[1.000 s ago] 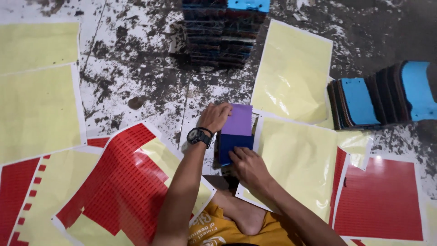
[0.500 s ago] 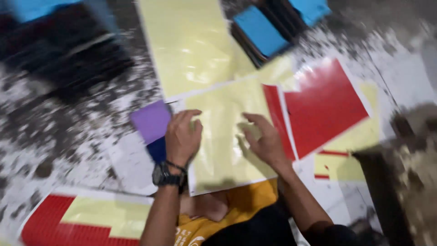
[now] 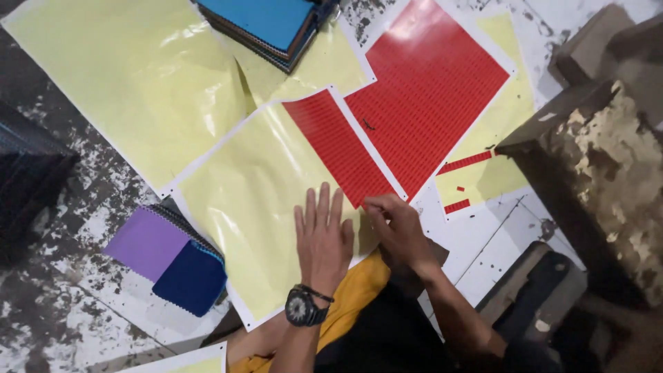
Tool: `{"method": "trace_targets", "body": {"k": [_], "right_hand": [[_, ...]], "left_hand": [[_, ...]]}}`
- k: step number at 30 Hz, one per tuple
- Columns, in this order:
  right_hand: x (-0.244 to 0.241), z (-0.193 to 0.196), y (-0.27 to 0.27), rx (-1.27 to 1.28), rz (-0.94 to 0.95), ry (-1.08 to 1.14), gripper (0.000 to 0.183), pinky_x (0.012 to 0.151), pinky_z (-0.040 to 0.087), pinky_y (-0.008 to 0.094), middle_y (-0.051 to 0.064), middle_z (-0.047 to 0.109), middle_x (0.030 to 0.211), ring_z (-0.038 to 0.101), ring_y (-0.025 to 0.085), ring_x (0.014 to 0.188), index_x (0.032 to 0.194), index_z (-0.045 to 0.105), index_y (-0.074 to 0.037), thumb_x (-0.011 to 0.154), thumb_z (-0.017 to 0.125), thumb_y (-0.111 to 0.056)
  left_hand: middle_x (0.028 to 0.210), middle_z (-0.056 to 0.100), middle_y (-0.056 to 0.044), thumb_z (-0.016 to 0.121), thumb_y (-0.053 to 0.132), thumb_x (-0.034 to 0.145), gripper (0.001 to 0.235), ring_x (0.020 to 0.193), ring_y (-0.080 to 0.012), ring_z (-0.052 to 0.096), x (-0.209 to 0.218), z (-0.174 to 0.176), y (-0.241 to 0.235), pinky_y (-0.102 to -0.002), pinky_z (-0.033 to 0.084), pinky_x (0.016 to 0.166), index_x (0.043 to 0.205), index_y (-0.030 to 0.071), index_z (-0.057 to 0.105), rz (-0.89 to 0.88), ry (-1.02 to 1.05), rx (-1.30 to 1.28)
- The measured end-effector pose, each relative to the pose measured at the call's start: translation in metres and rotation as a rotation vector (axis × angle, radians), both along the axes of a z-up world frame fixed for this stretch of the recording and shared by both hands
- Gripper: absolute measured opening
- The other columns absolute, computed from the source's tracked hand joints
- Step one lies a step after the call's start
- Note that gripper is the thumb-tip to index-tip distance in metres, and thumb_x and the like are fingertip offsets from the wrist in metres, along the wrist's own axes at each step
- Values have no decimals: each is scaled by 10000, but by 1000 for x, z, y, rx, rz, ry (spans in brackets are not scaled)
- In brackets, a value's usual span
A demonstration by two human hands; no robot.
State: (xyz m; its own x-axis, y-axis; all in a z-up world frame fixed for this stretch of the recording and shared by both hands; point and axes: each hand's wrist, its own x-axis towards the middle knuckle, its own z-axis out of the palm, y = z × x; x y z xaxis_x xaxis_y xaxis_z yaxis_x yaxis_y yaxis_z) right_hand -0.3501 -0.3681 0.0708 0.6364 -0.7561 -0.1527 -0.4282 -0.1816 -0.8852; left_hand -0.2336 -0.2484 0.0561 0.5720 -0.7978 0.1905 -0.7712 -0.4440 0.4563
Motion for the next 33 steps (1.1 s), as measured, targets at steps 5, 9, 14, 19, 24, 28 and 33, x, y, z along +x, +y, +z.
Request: {"method": "trace_targets", "body": {"k": [5,9,14,19,24,28,33], "right_hand": [[10,-5,9,35,3,7,251,653,633,359,154,718,840,743,295,765,1123,780,-59,909,764,-189],[16,-10,19,-1,-26,17,290,577,603,345,153,694,770,735,282,674,1017,773,-32,871,829,-277],[17,-25,30,-41,-139,37,323,553,575,300,111,693,714,714,215,623,964,798,-46,815,886,-319],[22,-25,39,-14,-278,65,264,526,577,275,105,744,709,721,193,601,878,822,-89,764,923,-305],[28,-16,50,-18,-358,-119,194,641,617,271,85,766,827,751,193,744,860,800,-69,760,941,-156],[18,-19,50,232,-281,-256,273,822,578,319,118,723,1085,673,159,921,990,755,-37,775,906,-111],[17,-22,38,267,-274,-58,361,794,581,358,162,733,1005,733,240,912,1200,719,-16,868,809,-127]], "left_hand": [[1627,412,-59,471,324,1023,546,1511,-356,319,0,-12,23,-549,214,1219,1552,186,458,37,55,76],[1637,399,-4,460,368,1030,537,1532,-328,293,-1,-17,29,-514,188,1243,1548,227,462,76,24,56],[1401,529,-73,537,263,973,465,1292,-354,486,-4,2,16,-487,386,1061,1430,189,581,87,-9,-45],[1171,531,-30,543,49,885,452,951,-259,635,-1,12,8,-403,511,830,1317,166,610,77,428,-144],[1146,557,24,658,40,777,387,799,-144,587,-3,11,9,-293,503,743,1131,192,697,211,776,-282],[1136,556,-5,766,117,811,344,863,-161,575,-3,13,8,-289,516,813,1147,155,707,193,803,-371],[1104,636,-51,755,146,899,44,840,-111,578,1,23,6,-279,470,786,927,112,750,315,903,-408]]}}
